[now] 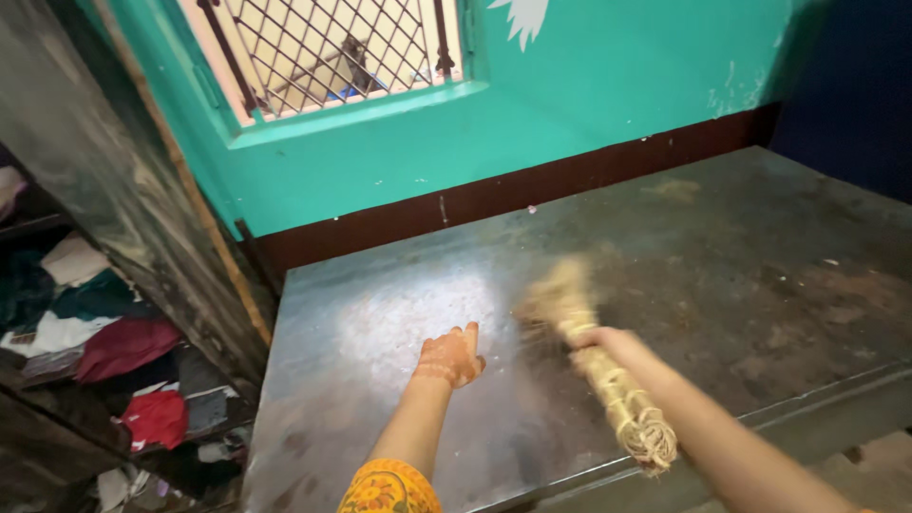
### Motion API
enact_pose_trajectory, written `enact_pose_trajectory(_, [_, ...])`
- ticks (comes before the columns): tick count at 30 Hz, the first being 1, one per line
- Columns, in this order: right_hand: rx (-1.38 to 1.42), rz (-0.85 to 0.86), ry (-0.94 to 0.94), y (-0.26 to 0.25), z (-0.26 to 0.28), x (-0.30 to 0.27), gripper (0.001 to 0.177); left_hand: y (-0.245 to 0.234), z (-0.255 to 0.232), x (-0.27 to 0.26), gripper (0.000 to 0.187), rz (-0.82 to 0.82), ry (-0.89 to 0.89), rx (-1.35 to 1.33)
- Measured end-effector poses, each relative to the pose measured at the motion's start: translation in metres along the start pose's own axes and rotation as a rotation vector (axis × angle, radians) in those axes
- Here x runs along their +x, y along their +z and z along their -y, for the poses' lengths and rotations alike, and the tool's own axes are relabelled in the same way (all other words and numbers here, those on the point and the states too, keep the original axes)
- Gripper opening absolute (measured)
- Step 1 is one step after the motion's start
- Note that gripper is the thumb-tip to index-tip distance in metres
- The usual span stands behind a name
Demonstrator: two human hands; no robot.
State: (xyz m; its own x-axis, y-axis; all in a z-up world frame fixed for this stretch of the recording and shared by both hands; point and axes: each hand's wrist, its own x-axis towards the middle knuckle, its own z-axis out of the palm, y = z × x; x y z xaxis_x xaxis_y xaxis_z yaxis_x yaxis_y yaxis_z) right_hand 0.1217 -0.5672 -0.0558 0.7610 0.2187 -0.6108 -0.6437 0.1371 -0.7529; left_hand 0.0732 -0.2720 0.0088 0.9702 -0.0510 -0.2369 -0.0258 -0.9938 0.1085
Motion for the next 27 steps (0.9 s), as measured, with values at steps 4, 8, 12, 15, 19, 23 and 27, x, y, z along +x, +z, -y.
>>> enact_pose_trajectory(4, [0.205,0.503,0.175,0.073,-0.02,0.013,0.017,0.012,0.002,0.023,0.062,-0.046,-0.005,-0.074])
enact_pose_trajectory(8, [0.114,0.511,0.224,0.104,-0.042,0.03,0.013,0.028,0.019,0.041,0.061,-0.033,-0.035,-0.087])
enact_pose_trajectory(12, [0.018,0.325,0.183,0.057,-0.021,0.049,0.024,0.033,0.033,0.054,0.06,0.002,-0.032,-0.095])
enact_pose_trajectory(15, [0.221,0.534,0.288,-0.001,0.007,0.088,0.027,0.021,0.026,0.076,0.061,0.063,-0.087,-0.114])
enact_pose_trajectory(19, [0.193,0.326,0.243,-0.089,0.04,0.135,0.032,0.002,-0.003,0.117,0.058,0.101,-0.022,-0.106])
enact_pose_trajectory(23, [0.149,0.218,0.057,-0.123,0.086,0.167,0.022,-0.029,-0.024,0.165,0.059,0.071,0.048,-0.113])
enact_pose_trajectory(27, [0.003,-0.235,-0.015,-0.069,0.113,0.149,0.018,-0.047,-0.032,0.197,0.058,-0.017,0.044,-0.128])
